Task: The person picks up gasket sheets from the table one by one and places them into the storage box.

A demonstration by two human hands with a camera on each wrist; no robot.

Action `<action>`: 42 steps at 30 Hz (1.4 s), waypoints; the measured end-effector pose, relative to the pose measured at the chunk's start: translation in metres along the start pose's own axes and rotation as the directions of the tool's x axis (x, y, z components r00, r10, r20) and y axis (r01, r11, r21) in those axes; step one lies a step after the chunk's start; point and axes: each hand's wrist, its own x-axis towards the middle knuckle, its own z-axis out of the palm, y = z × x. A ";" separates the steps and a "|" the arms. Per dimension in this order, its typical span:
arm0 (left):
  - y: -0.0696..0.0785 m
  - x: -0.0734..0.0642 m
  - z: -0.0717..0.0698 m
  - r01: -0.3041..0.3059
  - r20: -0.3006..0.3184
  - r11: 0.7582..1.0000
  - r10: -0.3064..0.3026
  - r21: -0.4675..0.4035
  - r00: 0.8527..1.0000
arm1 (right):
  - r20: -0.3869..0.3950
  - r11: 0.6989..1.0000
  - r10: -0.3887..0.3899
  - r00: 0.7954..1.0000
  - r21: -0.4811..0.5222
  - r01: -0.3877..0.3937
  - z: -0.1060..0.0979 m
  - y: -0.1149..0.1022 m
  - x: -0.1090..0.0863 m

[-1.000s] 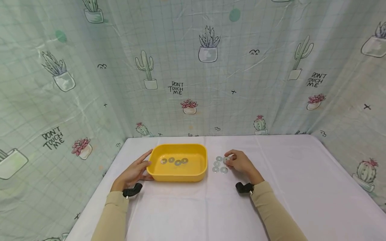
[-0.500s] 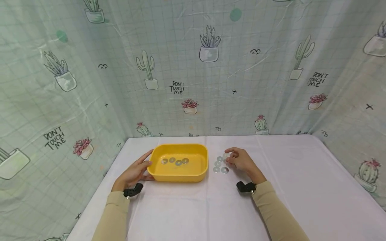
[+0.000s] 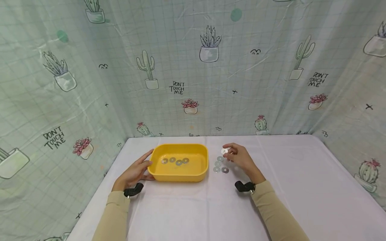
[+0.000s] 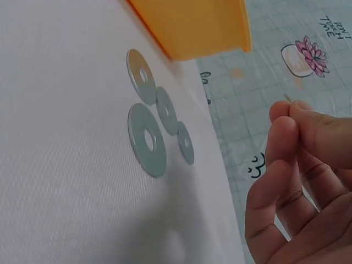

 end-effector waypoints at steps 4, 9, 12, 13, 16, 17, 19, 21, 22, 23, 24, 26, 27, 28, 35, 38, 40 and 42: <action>0.000 0.000 -0.001 -0.005 0.005 1.000 0.005 -0.002 1.000 | -0.005 1.000 -0.022 1.000 0.008 0.022 0.001 -0.004 -0.002; 0.000 -0.001 0.000 -0.004 0.005 1.000 0.004 -0.005 1.000 | -0.004 0.999 -0.034 0.999 0.028 0.035 0.004 -0.010 -0.005; 0.000 -0.001 0.000 -0.006 0.003 1.000 0.006 -0.004 1.000 | -0.010 0.999 -0.037 0.999 0.038 0.037 0.006 -0.013 -0.006; 0.000 0.000 0.000 -0.004 0.001 1.000 0.004 -0.008 1.000 | -0.010 0.998 -0.038 0.999 0.040 0.039 0.006 -0.015 -0.007; 0.000 0.000 0.001 -0.004 0.001 1.000 0.004 -0.012 1.000 | -0.008 0.998 -0.039 0.999 0.052 0.039 0.009 -0.019 -0.007; 0.000 0.000 0.001 -0.006 0.002 1.000 0.006 -0.009 1.000 | -0.003 0.998 -0.043 0.999 0.051 0.043 0.010 -0.020 -0.008; -0.001 0.000 0.001 -0.005 0.001 1.000 0.005 -0.011 1.000 | 0.002 0.998 -0.042 0.999 0.054 0.042 0.012 -0.023 -0.009; -0.001 0.001 0.001 -0.003 -0.001 1.000 0.003 -0.011 1.000 | 0.009 0.997 -0.049 0.999 0.054 0.048 0.014 -0.026 -0.010; -0.001 0.001 0.001 -0.001 -0.002 1.000 0.001 -0.012 1.000 | 0.013 0.997 -0.058 0.998 0.054 0.057 0.015 -0.027 -0.011; -0.001 0.001 0.001 -0.001 -0.002 1.000 0.001 -0.010 1.000 | 0.013 0.997 -0.061 0.998 0.055 0.061 0.016 -0.029 -0.012; -0.001 0.001 0.000 0.001 -0.003 1.000 -0.001 -0.011 1.000 | 0.010 0.996 -0.060 0.998 0.060 0.059 0.017 -0.030 -0.012; -0.001 0.001 0.000 0.002 -0.002 1.000 -0.002 -0.013 1.000 | 0.013 0.995 -0.070 0.997 0.065 0.069 0.019 -0.032 -0.014; 0.000 0.001 0.000 0.002 -0.002 1.000 -0.002 -0.013 1.000 | 0.016 0.995 -0.075 0.997 0.067 0.073 0.020 -0.033 -0.014; 0.000 0.001 0.000 0.003 -0.001 1.000 -0.003 -0.014 1.000 | 0.016 0.995 -0.073 0.997 0.073 0.072 0.022 -0.034 -0.015; 0.001 0.000 0.000 0.006 -0.001 1.000 -0.006 -0.018 1.000 | 0.050 0.995 -0.065 0.997 0.076 0.061 0.034 -0.043 -0.020; 0.001 0.000 0.000 0.005 -0.005 1.000 -0.005 -0.019 1.000 | 0.063 0.996 -0.069 0.996 0.069 0.065 0.040 -0.045 -0.021; 0.001 0.000 0.000 0.004 -0.004 1.000 -0.004 -0.018 1.000 | 0.070 0.995 -0.072 0.995 0.072 0.067 0.043 -0.045 -0.021; 0.000 0.001 0.000 0.004 -0.003 1.000 -0.004 -0.016 1.000 | 0.079 0.995 -0.071 0.994 0.077 0.065 0.047 -0.045 -0.022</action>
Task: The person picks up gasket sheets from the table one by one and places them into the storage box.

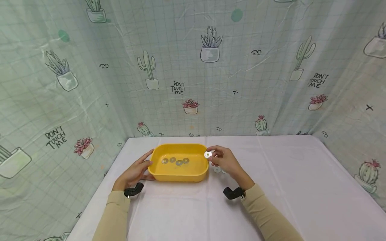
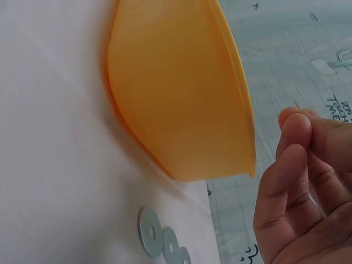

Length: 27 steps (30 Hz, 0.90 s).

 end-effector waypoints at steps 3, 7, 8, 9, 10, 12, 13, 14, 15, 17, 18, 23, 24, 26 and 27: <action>0.000 0.000 0.000 -0.003 0.006 1.000 0.003 0.005 1.000 | 0.016 1.000 0.005 1.000 0.009 -0.005 0.005 -0.001 -0.001; -0.001 0.000 -0.002 -0.011 0.020 1.000 0.010 0.013 1.000 | 0.044 1.000 -0.006 0.999 0.017 0.005 0.013 -0.004 -0.003; -0.001 0.000 -0.002 -0.009 0.020 1.000 0.009 0.009 1.000 | 0.052 1.000 -0.011 0.999 0.021 0.010 0.014 -0.004 -0.004; -0.001 0.000 -0.002 -0.015 0.022 1.000 0.015 0.011 1.000 | 0.060 1.000 -0.018 0.998 0.023 0.016 0.016 -0.005 -0.005; -0.001 0.000 -0.002 -0.014 0.022 1.000 0.014 0.010 1.000 | 0.068 0.999 -0.026 0.997 0.028 0.024 0.017 -0.006 -0.006; -0.001 0.000 -0.002 -0.012 0.017 1.000 0.012 0.003 1.000 | 0.082 0.999 -0.042 0.996 0.030 0.040 0.019 -0.007 -0.007; -0.001 0.000 -0.002 -0.012 0.020 1.000 0.012 0.004 1.000 | 0.088 0.999 -0.048 0.995 0.028 0.046 0.021 -0.007 -0.007; -0.001 0.000 -0.002 -0.014 0.024 1.000 0.014 0.003 1.000 | 0.095 0.998 -0.057 0.994 0.028 0.055 0.022 -0.008 -0.007; -0.001 0.000 -0.002 -0.018 0.029 1.000 0.018 0.007 0.999 | 0.101 0.998 -0.065 0.993 0.025 0.063 0.023 -0.009 -0.008; 0.000 0.000 -0.002 -0.016 0.034 1.000 0.016 0.003 0.999 | 0.112 0.997 -0.079 0.991 0.027 0.076 0.025 -0.012 -0.009; 0.000 0.000 -0.002 -0.017 0.033 1.000 0.017 0.001 0.999 | 0.117 0.996 -0.085 0.989 0.031 0.082 0.026 -0.014 -0.009; 0.000 0.000 -0.003 -0.023 0.037 1.000 0.023 0.006 0.999 | 0.135 0.994 -0.105 0.985 0.049 0.099 0.032 -0.017 -0.011; -0.001 0.000 -0.003 -0.023 0.038 1.000 0.023 0.006 0.999 | 0.140 0.994 -0.106 0.985 0.049 0.100 0.033 -0.017 -0.012; -0.001 0.000 -0.002 -0.022 0.039 1.000 0.021 0.006 0.999 | 0.147 0.994 -0.108 0.983 0.050 0.101 0.036 -0.017 -0.012; -0.001 0.000 -0.002 -0.021 0.039 1.000 0.021 0.004 0.999 | 0.150 0.993 -0.109 0.983 0.051 0.102 0.037 -0.017 -0.012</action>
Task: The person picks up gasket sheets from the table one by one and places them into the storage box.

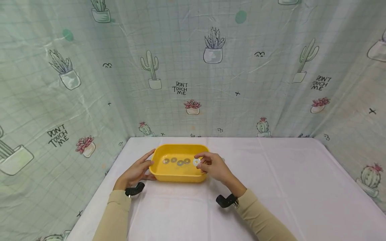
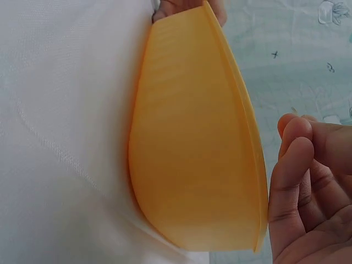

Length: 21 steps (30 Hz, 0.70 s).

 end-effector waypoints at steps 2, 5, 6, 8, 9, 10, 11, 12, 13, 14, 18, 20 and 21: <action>0.000 -0.001 0.000 0.003 -0.005 1.000 -0.003 -0.005 1.000 | 0.008 1.000 -0.005 1.000 0.005 0.005 0.002 -0.001 0.001; 0.000 -0.001 0.000 0.001 -0.004 1.000 -0.001 -0.003 1.000 | 0.008 1.000 -0.011 1.000 0.001 0.011 0.004 -0.002 0.004; 0.000 -0.002 0.000 0.000 -0.003 1.000 0.000 -0.003 1.000 | 0.003 1.000 -0.010 1.000 -0.006 0.010 0.004 -0.003 0.006; 0.000 -0.002 0.000 0.000 -0.001 1.000 0.000 -0.004 1.000 | -0.006 1.000 -0.003 1.000 -0.020 0.003 0.004 -0.004 0.011; -0.001 -0.002 0.001 0.003 -0.001 1.000 -0.003 -0.006 1.000 | -0.012 1.000 0.003 1.000 -0.025 -0.003 0.005 -0.004 0.014; -0.001 -0.002 0.001 0.005 -0.003 1.000 -0.005 -0.008 1.000 | -0.017 1.000 0.009 1.000 -0.028 -0.009 0.005 -0.004 0.017; -0.001 -0.002 0.001 0.006 -0.001 1.000 -0.006 -0.007 1.000 | -0.022 0.999 0.013 1.000 -0.033 -0.014 0.004 -0.004 0.020; -0.001 -0.002 0.001 0.010 -0.004 1.000 -0.010 -0.008 1.000 | -0.025 0.999 0.017 1.000 -0.037 -0.018 0.004 -0.004 0.023; -0.001 -0.002 0.001 0.012 -0.005 1.000 -0.012 -0.007 1.000 | -0.025 0.999 0.020 0.999 -0.038 -0.021 0.004 -0.005 0.026; -0.001 -0.002 0.001 0.014 -0.007 1.000 -0.014 -0.006 1.000 | -0.029 0.999 0.021 0.999 -0.041 -0.022 0.003 -0.005 0.029; 0.001 -0.003 0.001 0.010 -0.009 1.000 -0.010 -0.004 1.000 | -0.051 0.999 0.025 0.998 -0.036 -0.026 -0.001 -0.006 0.042; 0.001 -0.003 0.001 0.008 -0.009 1.000 -0.008 -0.005 1.000 | -0.060 0.999 0.029 0.998 -0.028 -0.031 -0.003 -0.006 0.048; 0.001 -0.003 0.001 0.009 -0.011 1.000 -0.009 -0.007 1.000 | -0.061 0.999 0.035 0.998 -0.021 -0.037 -0.003 -0.007 0.051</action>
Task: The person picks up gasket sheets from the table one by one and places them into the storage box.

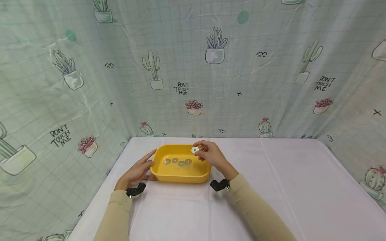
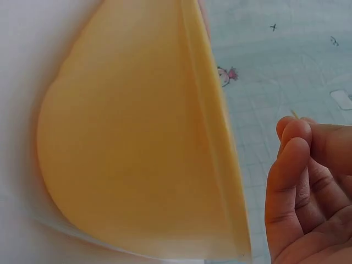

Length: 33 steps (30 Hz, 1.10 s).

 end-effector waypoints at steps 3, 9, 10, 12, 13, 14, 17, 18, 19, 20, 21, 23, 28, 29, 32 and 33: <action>0.000 0.001 0.000 0.003 -0.009 1.000 -0.003 -0.003 1.000 | 0.002 1.000 0.019 1.000 -0.006 -0.019 0.000 0.000 0.007; -0.002 0.003 0.001 0.005 -0.020 1.000 -0.005 -0.006 1.000 | -0.007 0.997 0.057 0.998 -0.055 -0.058 0.005 0.002 0.017; -0.003 0.004 0.001 0.002 -0.016 1.000 -0.002 -0.005 1.000 | -0.007 0.996 0.057 0.998 -0.065 -0.057 0.005 0.003 0.018; -0.003 0.004 0.001 0.004 -0.011 1.000 -0.004 -0.007 1.000 | -0.006 0.995 0.052 0.999 -0.085 -0.053 0.006 0.004 0.021; -0.003 0.004 0.000 0.001 -0.006 1.000 -0.001 -0.006 1.000 | -0.003 0.995 0.051 0.999 -0.090 -0.051 0.006 0.004 0.022; -0.003 0.003 0.000 -0.002 -0.002 1.000 0.002 -0.005 1.000 | 0.001 0.994 0.046 0.999 -0.099 -0.046 0.006 0.005 0.024; -0.002 0.003 -0.001 -0.006 0.002 1.000 0.006 -0.004 1.000 | 0.024 0.992 0.043 0.999 -0.123 -0.040 0.006 0.005 0.026; -0.002 0.002 -0.001 -0.008 0.001 1.000 0.008 -0.002 1.000 | 0.036 0.990 0.041 0.999 -0.133 -0.036 0.006 0.005 0.026; -0.001 0.002 -0.001 -0.011 0.002 1.000 0.011 -0.001 1.000 | 0.050 0.989 0.039 0.998 -0.144 -0.031 0.005 0.004 0.026; -0.001 0.002 -0.001 -0.014 0.003 1.000 0.014 0.002 1.000 | 0.065 0.988 0.034 0.997 -0.155 -0.023 0.005 0.005 0.027; -0.001 0.002 -0.001 -0.015 0.002 1.000 0.014 0.003 1.000 | 0.080 0.986 0.035 0.996 -0.164 -0.021 0.004 0.005 0.027; 0.000 0.002 -0.001 -0.012 0.000 1.000 0.012 0.005 1.000 | 0.111 0.982 0.029 0.993 -0.189 -0.007 0.003 0.006 0.028; 0.000 0.002 -0.001 -0.009 -0.001 1.000 0.009 0.006 1.000 | 0.174 0.955 0.016 0.985 -0.294 0.037 0.005 0.006 0.031; 0.000 0.002 -0.001 -0.010 0.001 1.000 0.010 0.008 1.000 | 0.181 0.947 0.016 0.983 -0.319 0.043 0.006 0.005 0.031; 0.000 0.002 0.000 -0.010 0.002 1.000 0.010 0.010 1.000 | 0.194 0.922 0.014 0.981 -0.382 0.062 0.009 0.003 0.030; 0.000 0.002 0.000 -0.011 0.003 1.000 0.011 0.012 1.000 | 0.196 0.914 0.010 0.981 -0.400 0.071 0.010 0.002 0.029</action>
